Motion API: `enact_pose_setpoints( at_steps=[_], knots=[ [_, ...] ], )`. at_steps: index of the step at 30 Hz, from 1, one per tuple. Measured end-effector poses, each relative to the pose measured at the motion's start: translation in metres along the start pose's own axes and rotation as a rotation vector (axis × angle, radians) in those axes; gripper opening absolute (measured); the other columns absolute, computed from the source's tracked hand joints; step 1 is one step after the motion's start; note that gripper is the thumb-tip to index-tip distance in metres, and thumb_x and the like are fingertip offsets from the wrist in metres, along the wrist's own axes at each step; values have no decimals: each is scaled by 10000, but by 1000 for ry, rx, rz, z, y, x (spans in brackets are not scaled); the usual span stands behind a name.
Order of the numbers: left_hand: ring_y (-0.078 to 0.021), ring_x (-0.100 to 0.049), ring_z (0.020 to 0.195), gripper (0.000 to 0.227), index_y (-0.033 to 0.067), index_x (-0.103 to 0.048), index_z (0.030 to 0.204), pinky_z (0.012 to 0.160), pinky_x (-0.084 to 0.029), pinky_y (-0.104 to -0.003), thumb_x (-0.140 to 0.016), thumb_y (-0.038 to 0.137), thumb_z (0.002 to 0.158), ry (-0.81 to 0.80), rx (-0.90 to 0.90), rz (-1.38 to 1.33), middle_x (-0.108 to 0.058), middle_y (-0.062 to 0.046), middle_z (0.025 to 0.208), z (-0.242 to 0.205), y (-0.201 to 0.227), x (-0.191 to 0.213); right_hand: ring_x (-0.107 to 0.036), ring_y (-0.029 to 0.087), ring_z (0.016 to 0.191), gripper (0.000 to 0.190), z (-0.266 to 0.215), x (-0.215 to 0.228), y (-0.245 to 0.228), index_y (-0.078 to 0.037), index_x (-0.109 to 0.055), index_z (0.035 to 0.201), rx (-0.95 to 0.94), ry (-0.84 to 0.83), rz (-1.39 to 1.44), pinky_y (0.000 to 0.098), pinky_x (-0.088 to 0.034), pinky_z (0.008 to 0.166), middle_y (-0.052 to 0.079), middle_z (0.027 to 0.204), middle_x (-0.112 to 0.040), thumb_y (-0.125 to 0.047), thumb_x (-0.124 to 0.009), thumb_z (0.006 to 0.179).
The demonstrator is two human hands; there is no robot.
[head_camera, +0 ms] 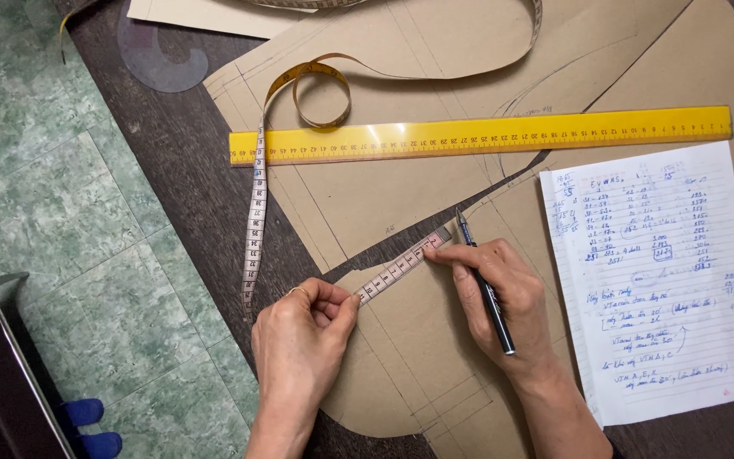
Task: The person measures and marks lines on a large piece of brown pattern paper using a yellow ruler, a flexible measuring tape, and a pen. They also write notes on a separate sheet of lined paper placed on the table.
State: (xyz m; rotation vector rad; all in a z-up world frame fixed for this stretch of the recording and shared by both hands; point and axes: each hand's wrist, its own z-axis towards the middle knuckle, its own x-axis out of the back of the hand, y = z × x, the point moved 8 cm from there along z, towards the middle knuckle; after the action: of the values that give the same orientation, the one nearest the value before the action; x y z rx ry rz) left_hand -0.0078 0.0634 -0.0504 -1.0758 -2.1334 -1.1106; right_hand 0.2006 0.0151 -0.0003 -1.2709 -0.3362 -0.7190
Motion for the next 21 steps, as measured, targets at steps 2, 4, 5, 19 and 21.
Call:
enact_pose_setpoints(
  at_steps=[2,4,5,19,21],
  knots=[
    [-23,-595,540,112,288,-711,671,650,-482,-229,-708,382,730,-6,13,9,-637,156,569,-1,1,1,-591,161,796,202,0,0,0,-49,-684,1067,-4,2,3,259,-477,739,54,984,-713,-40,-537,930],
    [-18,-595,549,112,291,-711,669,658,-480,-224,-703,383,732,-12,26,17,-640,159,577,-1,1,1,-593,159,797,203,0,0,0,-48,-686,1066,-9,3,5,256,-478,738,54,978,-713,-38,-538,927],
    [-19,-594,548,110,289,-713,673,657,-480,-225,-702,382,731,-14,21,13,-639,158,576,-1,1,1,-597,161,808,202,0,0,0,-45,-684,1068,-5,5,8,259,-482,748,52,989,-716,-36,-538,928],
    [-26,-593,547,115,292,-709,681,656,-477,-229,-700,395,730,-21,21,12,-637,160,578,1,-3,-2,-577,152,788,209,0,0,0,-48,-686,1073,-19,-4,2,249,-474,732,42,988,-715,-26,-535,929],
    [-23,-593,537,110,291,-715,677,651,-483,-228,-705,389,727,-8,-6,8,-643,159,573,1,-1,-2,-581,161,785,210,0,0,0,-48,-686,1071,-15,1,-15,258,-471,733,63,953,-700,-20,-538,925]
  ],
)
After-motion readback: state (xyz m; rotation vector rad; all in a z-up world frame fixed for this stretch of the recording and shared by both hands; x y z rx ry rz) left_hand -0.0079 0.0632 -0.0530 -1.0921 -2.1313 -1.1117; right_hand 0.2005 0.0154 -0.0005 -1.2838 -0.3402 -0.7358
